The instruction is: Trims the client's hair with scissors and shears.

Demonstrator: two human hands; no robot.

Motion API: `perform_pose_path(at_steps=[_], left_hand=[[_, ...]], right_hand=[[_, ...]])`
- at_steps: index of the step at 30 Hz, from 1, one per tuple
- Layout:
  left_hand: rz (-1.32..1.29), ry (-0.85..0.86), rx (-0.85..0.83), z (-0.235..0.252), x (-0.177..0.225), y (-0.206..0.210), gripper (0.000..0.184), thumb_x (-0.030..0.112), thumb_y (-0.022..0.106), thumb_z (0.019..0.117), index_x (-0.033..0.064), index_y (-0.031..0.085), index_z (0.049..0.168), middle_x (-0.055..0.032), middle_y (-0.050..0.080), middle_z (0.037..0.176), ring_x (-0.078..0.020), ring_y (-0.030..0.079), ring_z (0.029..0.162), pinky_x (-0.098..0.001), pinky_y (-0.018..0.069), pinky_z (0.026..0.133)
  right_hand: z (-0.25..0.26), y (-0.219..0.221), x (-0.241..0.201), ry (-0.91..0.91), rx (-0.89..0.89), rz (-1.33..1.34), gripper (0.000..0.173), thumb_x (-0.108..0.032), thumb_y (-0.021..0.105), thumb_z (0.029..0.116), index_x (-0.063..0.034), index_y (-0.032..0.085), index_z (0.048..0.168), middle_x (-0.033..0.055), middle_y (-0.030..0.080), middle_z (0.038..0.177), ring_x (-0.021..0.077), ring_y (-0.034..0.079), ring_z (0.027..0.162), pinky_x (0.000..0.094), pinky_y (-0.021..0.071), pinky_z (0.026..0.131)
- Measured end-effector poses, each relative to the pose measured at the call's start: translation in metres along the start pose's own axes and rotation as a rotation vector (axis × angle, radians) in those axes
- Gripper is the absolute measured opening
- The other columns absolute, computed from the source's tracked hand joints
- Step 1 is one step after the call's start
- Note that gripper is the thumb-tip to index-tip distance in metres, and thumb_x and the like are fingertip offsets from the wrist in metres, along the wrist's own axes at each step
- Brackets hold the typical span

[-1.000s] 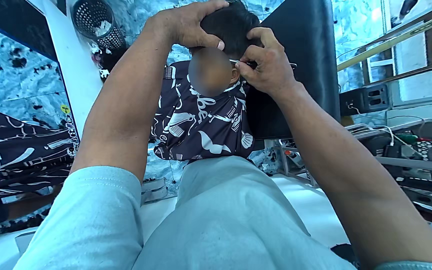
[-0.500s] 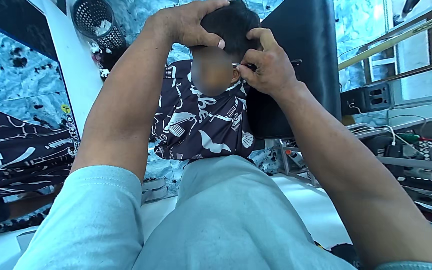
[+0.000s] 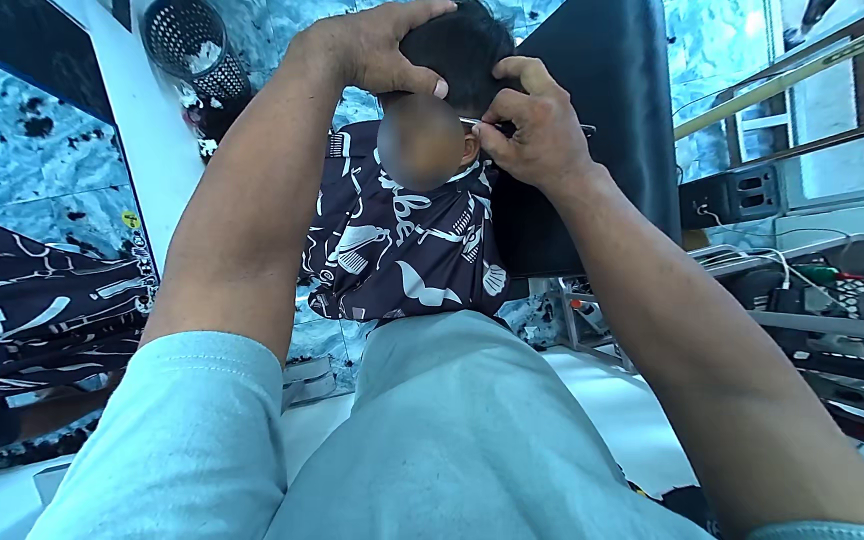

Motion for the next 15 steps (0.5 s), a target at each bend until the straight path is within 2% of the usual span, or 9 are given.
perform_pose_path(at_steps=[7, 11, 15], left_hand=[[0.014, -0.002, 0.003, 0.0005, -0.0013, -0.0013, 0.086, 0.05, 0.074, 0.0893, 0.0253, 0.033, 0.161, -0.008, 0.055, 0.148, -0.0167, 0.058, 0.13, -0.0425, 0.0474, 0.11], [0.02, 0.0, 0.002, 0.0019, -0.0021, -0.0011, 0.088, 0.051, 0.075, 0.0881, 0.0263, 0.033, 0.161, -0.0075, 0.056, 0.148, -0.0165, 0.058, 0.131, -0.0426, 0.0474, 0.111], [0.013, 0.017, -0.002, 0.0033, -0.0025, -0.0011, 0.087, 0.052, 0.074, 0.088, 0.0241, 0.034, 0.16, -0.0075, 0.056, 0.146, -0.0149, 0.059, 0.129, -0.04, 0.0479, 0.11]], right_hand=[[-0.0065, 0.0057, 0.0006, -0.016, -0.087, -0.028, 0.027, -0.028, 0.059, 0.1006, -0.0042, 0.07, 0.093, 0.0203, 0.048, 0.151, 0.0305, 0.068, 0.109, 0.0447, 0.0593, 0.086], [-0.0057, 0.0003, 0.0012, -0.014, 0.006, 0.007, 0.025, -0.028, 0.062, 0.0995, -0.0052, 0.071, 0.092, 0.0195, 0.058, 0.142, 0.0279, 0.064, 0.12, 0.0394, 0.0554, 0.096], [-0.0036, -0.0003, 0.0013, -0.007, 0.029, 0.002, 0.026, -0.029, 0.062, 0.0994, -0.0057, 0.072, 0.091, 0.0195, 0.059, 0.14, 0.0271, 0.064, 0.12, 0.0378, 0.0549, 0.096]])
Point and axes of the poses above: each hand's wrist, its own z-axis towards the middle knuckle, its own y-axis out of the palm, x = y × z, the point moved 8 cm from there along z, towards the middle knuckle
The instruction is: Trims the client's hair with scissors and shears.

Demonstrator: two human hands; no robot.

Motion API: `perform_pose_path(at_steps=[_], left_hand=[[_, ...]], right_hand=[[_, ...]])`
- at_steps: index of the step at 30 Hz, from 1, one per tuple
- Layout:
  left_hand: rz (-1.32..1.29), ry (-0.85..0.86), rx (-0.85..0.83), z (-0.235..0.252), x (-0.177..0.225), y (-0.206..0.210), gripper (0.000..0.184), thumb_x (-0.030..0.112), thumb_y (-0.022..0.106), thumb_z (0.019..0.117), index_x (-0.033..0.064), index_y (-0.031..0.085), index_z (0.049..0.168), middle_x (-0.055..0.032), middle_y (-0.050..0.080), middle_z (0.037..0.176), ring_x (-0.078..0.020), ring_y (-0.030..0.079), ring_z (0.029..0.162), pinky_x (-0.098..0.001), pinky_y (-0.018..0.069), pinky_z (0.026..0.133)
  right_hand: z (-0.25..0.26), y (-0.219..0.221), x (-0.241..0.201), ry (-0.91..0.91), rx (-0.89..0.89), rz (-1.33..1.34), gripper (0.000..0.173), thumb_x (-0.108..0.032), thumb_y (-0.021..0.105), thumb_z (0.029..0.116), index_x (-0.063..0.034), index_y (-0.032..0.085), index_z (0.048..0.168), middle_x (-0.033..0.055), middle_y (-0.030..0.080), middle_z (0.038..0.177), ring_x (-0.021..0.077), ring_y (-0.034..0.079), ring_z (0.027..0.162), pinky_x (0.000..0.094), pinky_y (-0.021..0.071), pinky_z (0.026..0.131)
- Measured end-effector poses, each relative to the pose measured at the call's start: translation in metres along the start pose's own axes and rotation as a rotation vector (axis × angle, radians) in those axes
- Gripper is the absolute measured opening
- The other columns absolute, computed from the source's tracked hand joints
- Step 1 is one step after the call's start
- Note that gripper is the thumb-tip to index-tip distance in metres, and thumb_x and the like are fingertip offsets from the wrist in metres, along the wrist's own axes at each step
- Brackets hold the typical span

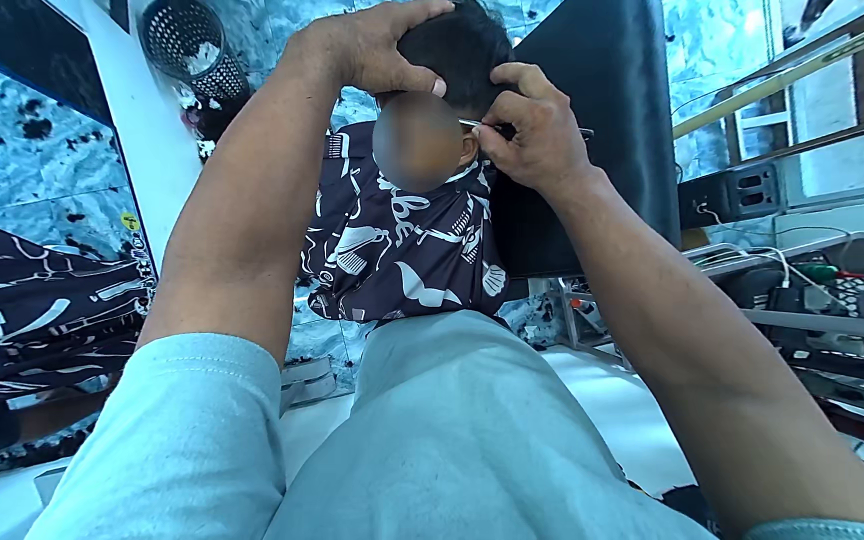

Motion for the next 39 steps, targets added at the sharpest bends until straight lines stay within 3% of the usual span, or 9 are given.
perform_pose_path(at_steps=[7, 13, 17, 24, 27, 31, 35, 39], left_hand=[[-0.016, -0.006, -0.001, 0.0, 0.0, -0.001, 0.088, 0.052, 0.075, 0.0868, 0.0242, 0.035, 0.16, -0.0064, 0.057, 0.145, -0.0127, 0.06, 0.126, -0.0375, 0.0493, 0.108], [-0.02, -0.004, -0.006, -0.002, 0.001, -0.001, 0.086, 0.049, 0.075, 0.0882, 0.0234, 0.035, 0.16, -0.0073, 0.057, 0.144, -0.0132, 0.06, 0.126, -0.0373, 0.0489, 0.108], [-0.016, 0.002, 0.002, -0.002, 0.002, -0.001, 0.085, 0.049, 0.075, 0.0883, 0.023, 0.036, 0.159, -0.0076, 0.058, 0.144, -0.0141, 0.06, 0.126, -0.0393, 0.0493, 0.108], [-0.036, -0.001, 0.004, -0.002, 0.004, 0.0, 0.083, 0.047, 0.075, 0.0881, 0.0235, 0.038, 0.158, -0.0064, 0.058, 0.144, -0.0127, 0.06, 0.126, -0.0374, 0.0495, 0.108], [-0.032, -0.011, 0.002, -0.002, 0.002, 0.0, 0.085, 0.048, 0.076, 0.0875, 0.024, 0.037, 0.159, -0.0063, 0.058, 0.144, -0.0129, 0.059, 0.127, -0.0377, 0.0493, 0.108], [-0.037, -0.02, -0.001, -0.002, 0.002, 0.0, 0.085, 0.048, 0.075, 0.088, 0.0245, 0.036, 0.16, -0.0061, 0.058, 0.145, -0.0128, 0.06, 0.126, -0.0378, 0.0497, 0.107], [-0.036, -0.004, -0.006, -0.002, 0.002, 0.0, 0.085, 0.048, 0.075, 0.0882, 0.0234, 0.036, 0.159, -0.0066, 0.057, 0.145, -0.0124, 0.059, 0.126, -0.0368, 0.049, 0.108], [-0.031, -0.013, -0.008, -0.003, 0.004, 0.0, 0.085, 0.048, 0.075, 0.0884, 0.0235, 0.035, 0.16, -0.0068, 0.057, 0.145, -0.0131, 0.06, 0.126, -0.0377, 0.0495, 0.107]], right_hand=[[0.0, 0.002, 0.002, 0.013, -0.022, -0.011, 0.026, -0.029, 0.061, 0.0992, -0.0065, 0.071, 0.09, 0.0179, 0.058, 0.142, 0.0262, 0.064, 0.119, 0.0386, 0.0557, 0.094], [-0.006, 0.008, 0.001, 0.005, -0.095, -0.011, 0.027, -0.028, 0.06, 0.1, -0.0043, 0.07, 0.091, 0.0201, 0.048, 0.151, 0.0277, 0.067, 0.109, 0.0413, 0.0583, 0.087], [-0.005, 0.003, 0.001, 0.013, -0.006, 0.03, 0.025, -0.026, 0.063, 0.0987, -0.0046, 0.071, 0.089, 0.0192, 0.058, 0.142, 0.0266, 0.064, 0.121, 0.0378, 0.0551, 0.097], [-0.004, 0.003, 0.002, 0.03, -0.012, 0.012, 0.026, -0.028, 0.062, 0.0992, -0.0052, 0.07, 0.09, 0.0182, 0.058, 0.142, 0.026, 0.064, 0.12, 0.0378, 0.0553, 0.095], [-0.007, 0.005, 0.001, 0.033, -0.046, 0.002, 0.026, -0.027, 0.062, 0.0993, -0.0046, 0.069, 0.089, 0.0187, 0.054, 0.146, 0.027, 0.065, 0.117, 0.0397, 0.057, 0.092], [-0.014, 0.014, 0.002, 0.01, -0.091, -0.002, 0.028, -0.027, 0.061, 0.0998, -0.0029, 0.068, 0.088, 0.0209, 0.044, 0.154, 0.0263, 0.068, 0.1, 0.041, 0.0593, 0.082], [-0.012, 0.007, 0.001, 0.026, -0.006, 0.048, 0.026, -0.028, 0.064, 0.0984, -0.0045, 0.069, 0.088, 0.0199, 0.054, 0.146, 0.0261, 0.064, 0.119, 0.0375, 0.0563, 0.094], [-0.009, 0.004, 0.0, 0.04, 0.028, 0.039, 0.025, -0.027, 0.064, 0.0979, -0.0051, 0.07, 0.088, 0.0193, 0.059, 0.14, 0.025, 0.064, 0.119, 0.0356, 0.0553, 0.095]])
Point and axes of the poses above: each hand's wrist, its own z-axis towards the middle knuckle, its own y-axis out of the palm, x = y × z, the point moved 8 cm from there along z, towards the middle knuckle
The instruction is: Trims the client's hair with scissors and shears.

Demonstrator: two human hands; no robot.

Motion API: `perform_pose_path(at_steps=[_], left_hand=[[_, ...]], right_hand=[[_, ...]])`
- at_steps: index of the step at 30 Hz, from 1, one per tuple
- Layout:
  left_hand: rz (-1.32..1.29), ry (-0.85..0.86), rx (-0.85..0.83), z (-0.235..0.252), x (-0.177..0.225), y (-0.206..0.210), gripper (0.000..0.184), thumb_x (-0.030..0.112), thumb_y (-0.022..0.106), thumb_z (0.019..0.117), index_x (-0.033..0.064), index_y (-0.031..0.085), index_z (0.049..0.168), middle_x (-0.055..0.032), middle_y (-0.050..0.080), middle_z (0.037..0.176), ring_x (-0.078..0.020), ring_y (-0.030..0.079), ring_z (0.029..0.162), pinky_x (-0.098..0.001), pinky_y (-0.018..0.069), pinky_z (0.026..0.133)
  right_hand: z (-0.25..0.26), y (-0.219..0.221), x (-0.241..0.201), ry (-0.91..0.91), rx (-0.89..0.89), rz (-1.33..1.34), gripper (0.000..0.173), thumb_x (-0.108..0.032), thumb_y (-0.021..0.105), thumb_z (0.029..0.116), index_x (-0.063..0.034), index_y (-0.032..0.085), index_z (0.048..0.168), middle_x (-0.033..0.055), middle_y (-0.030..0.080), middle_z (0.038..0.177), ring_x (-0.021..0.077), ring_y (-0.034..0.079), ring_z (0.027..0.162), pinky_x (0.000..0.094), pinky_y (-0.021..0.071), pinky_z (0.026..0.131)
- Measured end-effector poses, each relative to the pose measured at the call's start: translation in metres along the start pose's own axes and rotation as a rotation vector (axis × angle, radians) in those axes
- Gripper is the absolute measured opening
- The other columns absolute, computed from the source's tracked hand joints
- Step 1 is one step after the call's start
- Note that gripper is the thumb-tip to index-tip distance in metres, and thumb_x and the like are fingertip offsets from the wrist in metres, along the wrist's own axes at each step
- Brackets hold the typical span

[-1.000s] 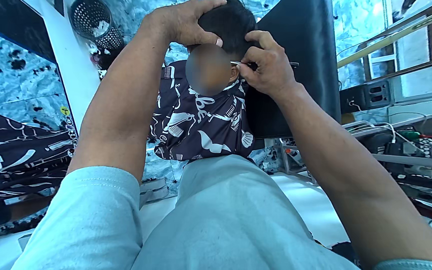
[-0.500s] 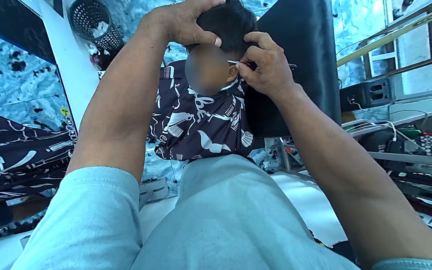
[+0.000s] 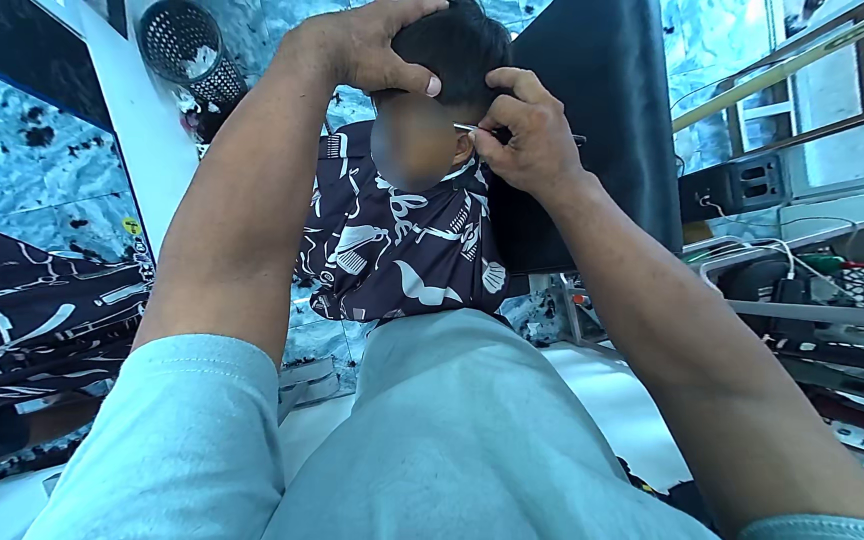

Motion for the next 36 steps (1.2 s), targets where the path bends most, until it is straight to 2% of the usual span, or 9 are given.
perform_pose_path(at_steps=[6, 11, 17, 22, 25, 28, 30, 32, 36], left_hand=[[-0.015, -0.026, 0.0, -0.003, 0.002, 0.001, 0.085, 0.046, 0.075, 0.0899, 0.0251, 0.033, 0.161, -0.0084, 0.057, 0.144, -0.0144, 0.062, 0.123, -0.0389, 0.0515, 0.105], [-0.014, -0.029, 0.002, -0.002, 0.001, 0.0, 0.082, 0.046, 0.073, 0.0913, 0.0264, 0.034, 0.16, -0.0077, 0.057, 0.145, -0.0149, 0.06, 0.125, -0.0394, 0.0511, 0.105], [-0.013, -0.041, -0.009, -0.002, 0.002, 0.001, 0.083, 0.046, 0.073, 0.0916, 0.026, 0.032, 0.161, -0.008, 0.058, 0.143, -0.014, 0.063, 0.121, -0.038, 0.053, 0.103], [0.013, -0.021, -0.007, 0.002, 0.001, 0.0, 0.084, 0.047, 0.074, 0.0903, 0.0266, 0.033, 0.161, -0.007, 0.058, 0.144, -0.014, 0.061, 0.124, -0.0392, 0.0511, 0.105], [0.022, 0.039, 0.05, 0.005, -0.005, 0.0, 0.089, 0.049, 0.074, 0.0879, 0.023, 0.031, 0.162, -0.0055, 0.052, 0.152, -0.0134, 0.054, 0.135, -0.0392, 0.0453, 0.114], [0.04, 0.026, 0.119, 0.003, -0.013, 0.003, 0.096, 0.055, 0.074, 0.0856, 0.0245, 0.027, 0.164, -0.0041, 0.048, 0.157, -0.0157, 0.049, 0.141, -0.0458, 0.0424, 0.117], [0.025, 0.009, 0.173, -0.004, -0.012, 0.005, 0.096, 0.053, 0.075, 0.0856, 0.0238, 0.027, 0.164, -0.0038, 0.048, 0.157, -0.0142, 0.049, 0.141, -0.0435, 0.0416, 0.118], [0.021, -0.024, 0.226, -0.009, -0.008, 0.008, 0.094, 0.054, 0.074, 0.0865, 0.022, 0.029, 0.163, -0.0061, 0.05, 0.156, -0.0148, 0.051, 0.14, -0.0427, 0.0423, 0.118], [0.155, -0.17, 0.36, -0.015, 0.009, 0.001, 0.089, 0.064, 0.07, 0.0864, 0.0151, 0.044, 0.155, -0.0098, 0.054, 0.15, -0.019, 0.052, 0.139, -0.0447, 0.0399, 0.118]], right_hand=[[-0.002, 0.002, 0.001, 0.014, -0.057, -0.021, 0.026, -0.027, 0.063, 0.0986, -0.0046, 0.069, 0.088, 0.0181, 0.055, 0.145, 0.026, 0.064, 0.119, 0.0387, 0.0565, 0.094], [-0.012, 0.014, 0.003, 0.001, -0.148, -0.051, 0.027, -0.026, 0.06, 0.0996, -0.0023, 0.069, 0.089, 0.02, 0.04, 0.158, 0.0266, 0.069, 0.096, 0.0431, 0.0596, 0.08], [-0.011, 0.006, 0.004, 0.021, -0.052, 0.005, 0.027, -0.027, 0.063, 0.0989, -0.003, 0.069, 0.088, 0.0189, 0.05, 0.15, 0.0253, 0.068, 0.107, 0.039, 0.0589, 0.086], [-0.022, 0.014, 0.003, -0.028, -0.105, -0.02, 0.024, -0.023, 0.061, 0.0985, -0.0032, 0.069, 0.089, 0.0192, 0.043, 0.157, 0.0251, 0.069, 0.092, 0.0412, 0.06, 0.076], [-0.036, -0.011, 0.009, 0.023, 0.101, 0.185, 0.021, -0.023, 0.066, 0.0989, -0.0026, 0.07, 0.093, 0.0191, 0.055, 0.144, 0.0198, 0.067, 0.108, 0.0327, 0.0579, 0.09], [-0.069, -0.04, 0.032, 0.272, 0.205, 0.588, 0.02, -0.017, 0.055, 0.1059, 0.0015, 0.062, 0.109, 0.0132, 0.066, 0.129, 0.0128, 0.07, 0.083, 0.0282, 0.0602, 0.067], [-0.104, -0.043, 0.046, 0.502, 0.151, 0.927, 0.017, -0.018, 0.043, 0.1104, -0.0046, 0.05, 0.119, 0.0109, 0.071, 0.123, 0.0203, 0.072, 0.077, 0.033, 0.0587, 0.056], [-0.141, -0.038, 0.051, 0.636, 0.04, 1.17, 0.017, -0.019, 0.038, 0.1105, -0.0132, 0.044, 0.125, 0.0102, 0.071, 0.121, 0.0279, 0.075, 0.087, 0.0404, 0.0639, 0.062], [-0.157, -0.03, 0.064, 0.583, -0.014, 1.291, 0.02, -0.006, 0.044, 0.1049, -0.0085, 0.048, 0.124, 0.0128, 0.072, 0.114, 0.029, 0.074, 0.101, 0.0458, 0.0629, 0.087]])
Point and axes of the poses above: each hand's wrist, its own z-axis towards the middle knuckle, its own y-axis out of the palm, x = y × z, the point moved 8 cm from there along z, towards the middle knuckle
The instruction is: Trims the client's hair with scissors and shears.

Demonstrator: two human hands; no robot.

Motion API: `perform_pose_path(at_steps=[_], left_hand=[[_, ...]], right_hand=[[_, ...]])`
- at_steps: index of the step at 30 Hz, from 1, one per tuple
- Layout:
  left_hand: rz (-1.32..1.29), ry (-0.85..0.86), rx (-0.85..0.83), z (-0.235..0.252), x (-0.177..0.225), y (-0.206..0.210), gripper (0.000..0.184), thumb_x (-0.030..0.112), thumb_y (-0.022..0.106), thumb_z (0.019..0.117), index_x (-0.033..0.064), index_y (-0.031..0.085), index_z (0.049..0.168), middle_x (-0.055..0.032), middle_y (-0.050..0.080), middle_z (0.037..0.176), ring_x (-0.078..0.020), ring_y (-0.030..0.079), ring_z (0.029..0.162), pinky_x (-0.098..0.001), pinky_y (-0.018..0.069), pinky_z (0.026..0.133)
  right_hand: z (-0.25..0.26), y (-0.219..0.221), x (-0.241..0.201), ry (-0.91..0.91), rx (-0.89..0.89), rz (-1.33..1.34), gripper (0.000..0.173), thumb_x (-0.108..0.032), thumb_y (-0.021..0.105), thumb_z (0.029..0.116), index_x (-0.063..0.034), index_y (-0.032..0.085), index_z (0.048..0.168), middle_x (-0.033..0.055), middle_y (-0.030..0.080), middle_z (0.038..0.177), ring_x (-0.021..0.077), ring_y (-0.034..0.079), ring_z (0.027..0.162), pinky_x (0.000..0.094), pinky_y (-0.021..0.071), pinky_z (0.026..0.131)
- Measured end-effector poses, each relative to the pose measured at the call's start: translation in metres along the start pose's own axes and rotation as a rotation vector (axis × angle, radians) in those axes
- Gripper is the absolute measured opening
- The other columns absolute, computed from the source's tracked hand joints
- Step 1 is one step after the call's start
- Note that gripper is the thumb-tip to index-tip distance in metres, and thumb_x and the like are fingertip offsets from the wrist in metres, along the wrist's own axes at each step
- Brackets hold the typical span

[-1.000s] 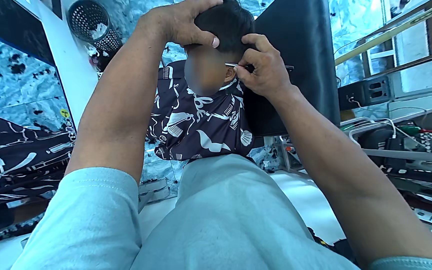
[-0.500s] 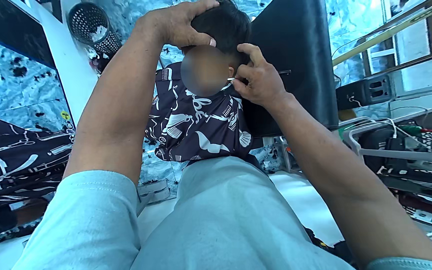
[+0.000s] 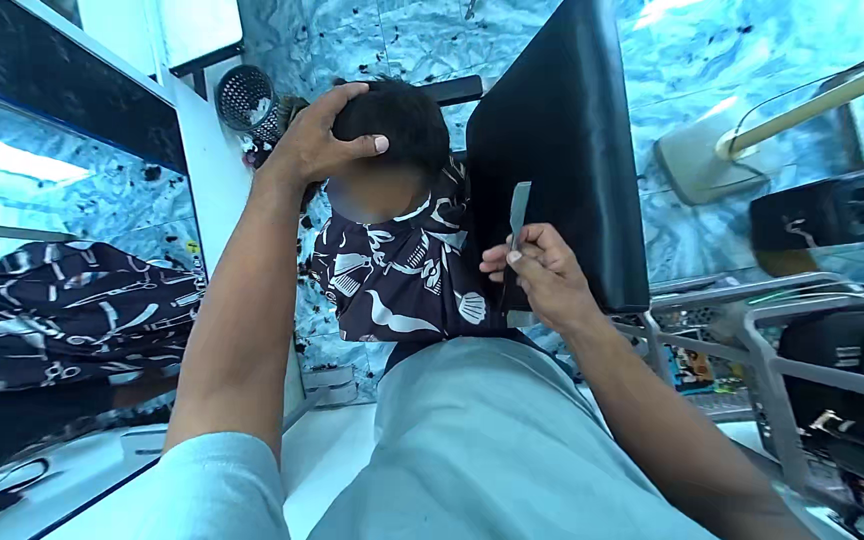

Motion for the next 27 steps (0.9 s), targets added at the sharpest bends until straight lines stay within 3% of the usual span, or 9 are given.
perform_pose_path(at_steps=[2, 5, 7, 9, 10, 13, 15, 22, 27], left_hand=[[0.12, -0.039, 0.016, 0.001, 0.02, -0.003, 0.088, 0.06, 0.074, 0.0851, 0.0096, 0.047, 0.152, -0.0136, 0.058, 0.145, -0.0233, 0.055, 0.136, -0.0472, 0.0406, 0.117], [0.268, 0.013, -0.081, 0.004, 0.051, -0.002, 0.08, 0.046, 0.069, 0.0941, 0.0188, 0.035, 0.161, -0.0135, 0.052, 0.153, -0.0291, 0.052, 0.14, -0.0543, 0.0393, 0.118], [0.342, 0.038, -0.16, 0.004, 0.058, 0.004, 0.065, 0.043, 0.06, 0.0996, 0.0276, 0.039, 0.16, -0.019, 0.051, 0.152, -0.0371, 0.053, 0.137, -0.0615, 0.0407, 0.112], [0.392, 0.019, -0.236, 0.004, 0.059, 0.006, 0.061, 0.045, 0.054, 0.103, 0.0287, 0.039, 0.16, -0.0232, 0.047, 0.153, -0.0405, 0.052, 0.137, -0.0632, 0.0403, 0.111], [0.402, 0.013, -0.261, 0.005, 0.058, 0.006, 0.063, 0.046, 0.053, 0.1031, 0.0278, 0.037, 0.161, -0.0239, 0.045, 0.155, -0.0408, 0.05, 0.138, -0.0631, 0.0394, 0.112], [0.421, 0.002, -0.321, 0.005, 0.049, 0.005, 0.088, 0.057, 0.066, 0.0915, 0.0272, 0.028, 0.164, -0.0242, 0.037, 0.16, -0.041, 0.046, 0.141, -0.0635, 0.0384, 0.113], [0.424, -0.013, -0.345, 0.006, 0.044, 0.006, 0.102, 0.056, 0.078, 0.0818, 0.0289, 0.025, 0.165, -0.0246, 0.035, 0.161, -0.0426, 0.046, 0.141, -0.065, 0.0388, 0.111], [0.442, -0.009, -0.363, 0.012, 0.041, 0.004, 0.099, 0.052, 0.079, 0.0831, 0.0307, 0.027, 0.164, -0.0241, 0.046, 0.153, -0.0425, 0.05, 0.137, -0.0638, 0.0398, 0.11], [0.451, 0.025, -0.374, 0.015, 0.042, 0.003, 0.099, 0.054, 0.078, 0.083, 0.0296, 0.027, 0.164, -0.024, 0.047, 0.152, -0.0412, 0.051, 0.136, -0.0622, 0.0401, 0.111]], right_hand=[[0.018, -0.003, -0.014, -0.119, -0.006, -0.114, 0.019, -0.006, 0.045, 0.1043, -0.005, 0.05, 0.123, 0.0093, 0.071, 0.111, 0.0211, 0.072, 0.094, 0.0406, 0.0614, 0.085], [0.055, 0.006, -0.047, -0.368, -0.033, -0.465, 0.022, -0.009, 0.047, 0.1037, 0.0006, 0.056, 0.121, 0.0088, 0.071, 0.107, 0.0131, 0.068, 0.086, 0.0335, 0.0591, 0.077], [0.078, 0.02, -0.056, -0.493, -0.066, -0.738, 0.025, -0.015, 0.05, 0.1039, -0.0033, 0.063, 0.122, 0.009, 0.072, 0.101, 0.0175, 0.069, 0.084, 0.0416, 0.0594, 0.076], [0.101, 0.038, -0.051, -0.539, -0.123, -0.917, 0.027, -0.021, 0.05, 0.1037, -0.0119, 0.068, 0.122, 0.0102, 0.072, 0.103, 0.028, 0.07, 0.094, 0.0569, 0.0546, 0.081], [0.111, 0.046, -0.049, -0.571, -0.145, -0.979, 0.026, -0.024, 0.051, 0.1042, -0.0146, 0.069, 0.12, 0.0096, 0.072, 0.103, 0.0294, 0.07, 0.096, 0.0579, 0.0542, 0.08], [0.131, 0.066, -0.043, -0.634, -0.193, -1.049, 0.023, -0.026, 0.052, 0.1037, -0.0155, 0.071, 0.113, 0.0061, 0.07, 0.126, 0.0248, 0.068, 0.115, 0.0531, 0.0545, 0.086], [0.138, 0.075, -0.044, -0.622, -0.225, -1.083, 0.023, -0.026, 0.052, 0.1031, -0.014, 0.07, 0.11, 0.0053, 0.063, 0.141, 0.0255, 0.063, 0.124, 0.055, 0.0523, 0.089], [0.153, 0.079, -0.046, -0.63, -0.216, -1.177, 0.021, -0.024, 0.051, 0.1004, -0.0125, 0.069, 0.103, 0.0049, 0.069, 0.129, 0.0264, 0.067, 0.116, 0.0551, 0.052, 0.08], [0.151, 0.081, -0.048, -0.615, -0.197, -1.184, 0.022, -0.023, 0.052, 0.0998, -0.0117, 0.071, 0.103, 0.0063, 0.07, 0.126, 0.0266, 0.067, 0.116, 0.055, 0.0526, 0.082]])
Point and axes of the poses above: each hand's wrist, its own z-axis towards the middle knuckle, its own y-axis out of the palm, x = y × z, the point moved 8 cm from there along z, towards the middle knuckle
